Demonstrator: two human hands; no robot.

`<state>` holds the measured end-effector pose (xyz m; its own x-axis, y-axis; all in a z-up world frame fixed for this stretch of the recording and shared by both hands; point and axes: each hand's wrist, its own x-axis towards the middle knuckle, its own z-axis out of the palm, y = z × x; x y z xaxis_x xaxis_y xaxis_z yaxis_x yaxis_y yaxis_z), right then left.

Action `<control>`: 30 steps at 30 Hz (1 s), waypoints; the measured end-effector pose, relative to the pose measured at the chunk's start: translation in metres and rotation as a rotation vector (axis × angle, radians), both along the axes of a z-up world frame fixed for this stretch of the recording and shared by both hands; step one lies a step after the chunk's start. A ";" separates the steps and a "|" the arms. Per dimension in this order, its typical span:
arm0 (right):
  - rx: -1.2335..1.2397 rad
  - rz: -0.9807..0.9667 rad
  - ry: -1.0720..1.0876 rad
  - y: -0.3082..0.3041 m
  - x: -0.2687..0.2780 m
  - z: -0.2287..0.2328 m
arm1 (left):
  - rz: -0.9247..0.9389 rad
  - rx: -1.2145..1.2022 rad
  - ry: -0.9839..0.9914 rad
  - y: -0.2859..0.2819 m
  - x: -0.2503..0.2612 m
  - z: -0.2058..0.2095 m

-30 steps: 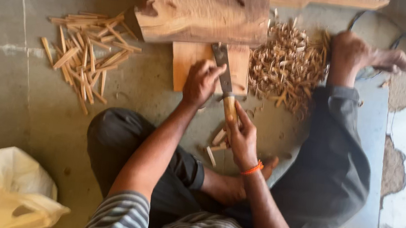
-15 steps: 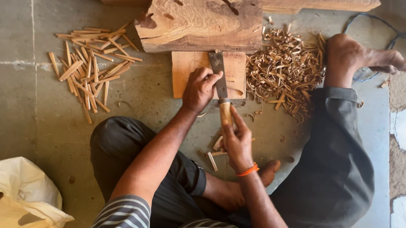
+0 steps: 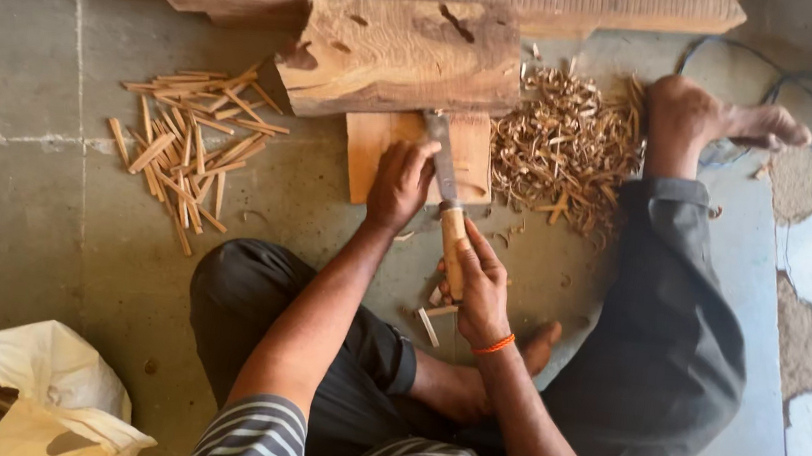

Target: The person sits on the floor and uses a chisel to carve small wooden sticks. They hold the sticks against a wooden block and repeatedly strike the chisel to shape the wood, creating a pile of wood shavings.

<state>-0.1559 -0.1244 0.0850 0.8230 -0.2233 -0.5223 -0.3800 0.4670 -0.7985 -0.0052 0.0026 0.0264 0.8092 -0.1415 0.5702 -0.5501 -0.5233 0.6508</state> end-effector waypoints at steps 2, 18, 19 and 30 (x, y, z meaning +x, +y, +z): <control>0.024 -0.088 -0.080 -0.001 0.000 0.006 | 0.000 -0.028 -0.052 0.002 0.008 0.004; -0.268 0.091 0.016 -0.035 -0.034 -0.004 | -0.032 0.112 -0.075 -0.006 0.014 -0.044; -0.264 0.090 0.029 -0.037 -0.034 -0.003 | -0.032 0.116 -0.029 -0.006 0.014 -0.047; -0.244 0.192 0.036 -0.027 -0.020 0.009 | 0.006 0.036 0.070 -0.001 0.007 -0.026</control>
